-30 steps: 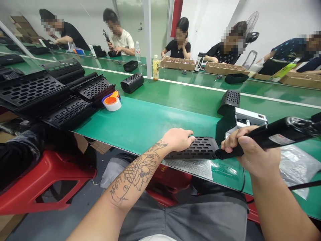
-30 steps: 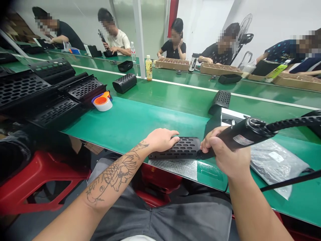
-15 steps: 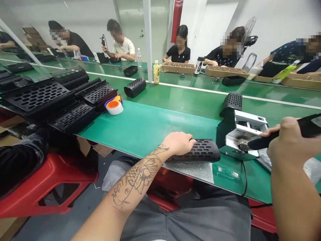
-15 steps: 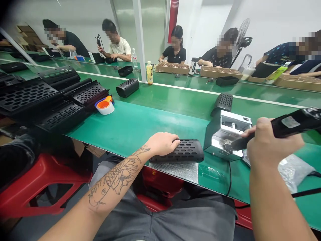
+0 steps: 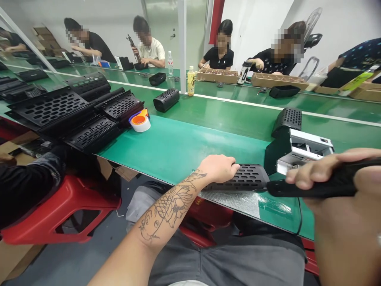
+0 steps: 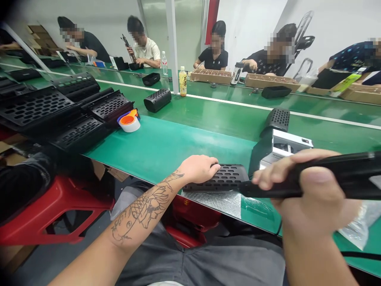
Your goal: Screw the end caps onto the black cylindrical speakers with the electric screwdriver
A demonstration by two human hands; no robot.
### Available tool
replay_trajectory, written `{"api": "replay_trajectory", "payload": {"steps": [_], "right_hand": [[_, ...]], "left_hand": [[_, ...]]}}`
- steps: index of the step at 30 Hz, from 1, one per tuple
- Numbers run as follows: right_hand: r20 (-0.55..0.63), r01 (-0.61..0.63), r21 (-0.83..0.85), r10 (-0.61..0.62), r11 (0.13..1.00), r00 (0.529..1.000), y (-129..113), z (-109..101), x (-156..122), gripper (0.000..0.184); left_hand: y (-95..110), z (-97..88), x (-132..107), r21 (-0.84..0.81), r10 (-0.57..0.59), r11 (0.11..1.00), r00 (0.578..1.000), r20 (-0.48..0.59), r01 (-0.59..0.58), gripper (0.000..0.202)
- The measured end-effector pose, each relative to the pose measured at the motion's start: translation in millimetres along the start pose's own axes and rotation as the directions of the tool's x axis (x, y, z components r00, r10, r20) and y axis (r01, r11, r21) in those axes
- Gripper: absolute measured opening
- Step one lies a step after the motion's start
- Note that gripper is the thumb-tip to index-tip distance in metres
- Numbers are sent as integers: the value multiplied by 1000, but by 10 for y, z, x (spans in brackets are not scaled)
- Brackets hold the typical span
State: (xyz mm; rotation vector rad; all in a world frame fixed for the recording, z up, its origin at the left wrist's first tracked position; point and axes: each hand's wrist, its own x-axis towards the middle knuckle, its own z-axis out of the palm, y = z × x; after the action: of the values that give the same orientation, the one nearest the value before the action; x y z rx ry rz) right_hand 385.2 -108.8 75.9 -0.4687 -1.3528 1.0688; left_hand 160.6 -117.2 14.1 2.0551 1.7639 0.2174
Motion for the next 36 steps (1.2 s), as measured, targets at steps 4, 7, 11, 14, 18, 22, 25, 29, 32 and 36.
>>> {"api": "replay_trajectory", "payload": {"steps": [4,7,11,14,18,22,25,29,32,36], "right_hand": [[122,-26,62,18,998,992,53,432,-114,21],[98,-70,5,69,998,993,158,547,-140,24],[124,-85,-34,88,996,988,247,513,-157,22],[168,-77,-30,81,997,982,285,479,-167,20],[222,-84,-13,85,996,971,328,473,-155,21],[265,-112,-24,114,993,957,348,460,-124,20],[287,-109,-42,116,993,951,350,437,-102,18],[304,-106,-84,126,991,944,372,426,-73,20],[336,-102,-29,106,994,936,398,443,-55,19],[422,-146,57,109,988,900,412,445,-45,16]], "left_hand": [[-2,2,-10,-8,-7,1000,1000,-8,7,55],[6,-4,-26,-9,-9,1000,1000,-11,9,54],[8,-16,-31,-19,-2,1000,1000,-2,2,54],[2,-22,-22,-25,-8,1000,1000,4,8,53],[-13,-23,-5,-29,-1,1000,1000,0,1,53],[-33,-18,11,-43,6,999,1000,4,-6,53],[-42,-11,19,-56,5,998,1000,6,-4,54],[-38,-7,17,-58,-10,998,1000,7,10,53],[-31,-17,12,-56,-12,998,1000,4,12,52],[-30,-34,8,-48,32,998,999,11,-32,49]]}}
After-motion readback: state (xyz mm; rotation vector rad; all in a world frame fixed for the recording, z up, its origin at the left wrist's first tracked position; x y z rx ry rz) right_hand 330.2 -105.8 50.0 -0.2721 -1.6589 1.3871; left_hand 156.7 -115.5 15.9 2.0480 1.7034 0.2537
